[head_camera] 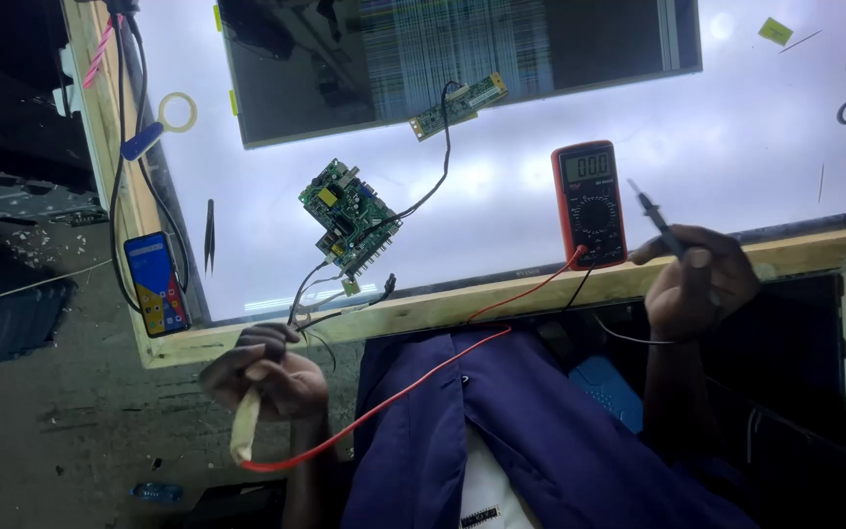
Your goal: Testing electronic components on a circuit board using a digital multimeter
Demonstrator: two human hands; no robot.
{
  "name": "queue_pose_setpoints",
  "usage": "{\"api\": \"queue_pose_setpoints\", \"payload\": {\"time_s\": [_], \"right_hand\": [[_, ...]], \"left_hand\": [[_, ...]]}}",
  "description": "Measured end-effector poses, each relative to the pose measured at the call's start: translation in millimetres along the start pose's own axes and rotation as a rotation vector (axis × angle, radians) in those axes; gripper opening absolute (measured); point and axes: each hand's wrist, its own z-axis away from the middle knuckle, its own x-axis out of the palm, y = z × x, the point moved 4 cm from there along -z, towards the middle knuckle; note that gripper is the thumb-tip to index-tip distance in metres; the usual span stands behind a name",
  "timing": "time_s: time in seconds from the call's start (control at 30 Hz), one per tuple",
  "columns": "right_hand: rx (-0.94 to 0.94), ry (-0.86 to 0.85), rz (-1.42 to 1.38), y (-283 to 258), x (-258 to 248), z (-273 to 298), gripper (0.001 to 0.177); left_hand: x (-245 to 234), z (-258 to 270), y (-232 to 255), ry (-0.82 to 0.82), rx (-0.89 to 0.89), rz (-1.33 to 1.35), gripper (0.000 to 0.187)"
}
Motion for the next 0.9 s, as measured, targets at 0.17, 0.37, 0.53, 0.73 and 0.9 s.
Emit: {"api": "queue_pose_setpoints", "payload": {"time_s": [0.17,0.37,0.53,0.73,0.9], "right_hand": [[-0.197,0.065,-0.018,-4.4,-58.4,-21.3,0.035],[-0.03,-0.056,0.414,9.9,-133.3,-7.7,0.022],[0.013,0.019,0.299,9.8,-109.8,5.6,0.035],[0.071,0.071,0.061,26.4,-2.0,1.1,0.068],[0.359,-0.093,-0.126,42.4,98.4,26.0,0.025]], "left_hand": [[-22.2,-27.0,36.4,0.114,0.257,-0.306,0.019],[-38.1,-66.9,75.2,0.145,0.703,-0.723,0.017],[-33.5,-98.0,72.2,0.148,0.853,-0.482,0.013],[-57.9,-100.8,-22.4,0.211,0.41,-0.214,0.017],[-55.6,-68.6,-166.8,-0.071,-0.188,-0.095,0.024]]}}
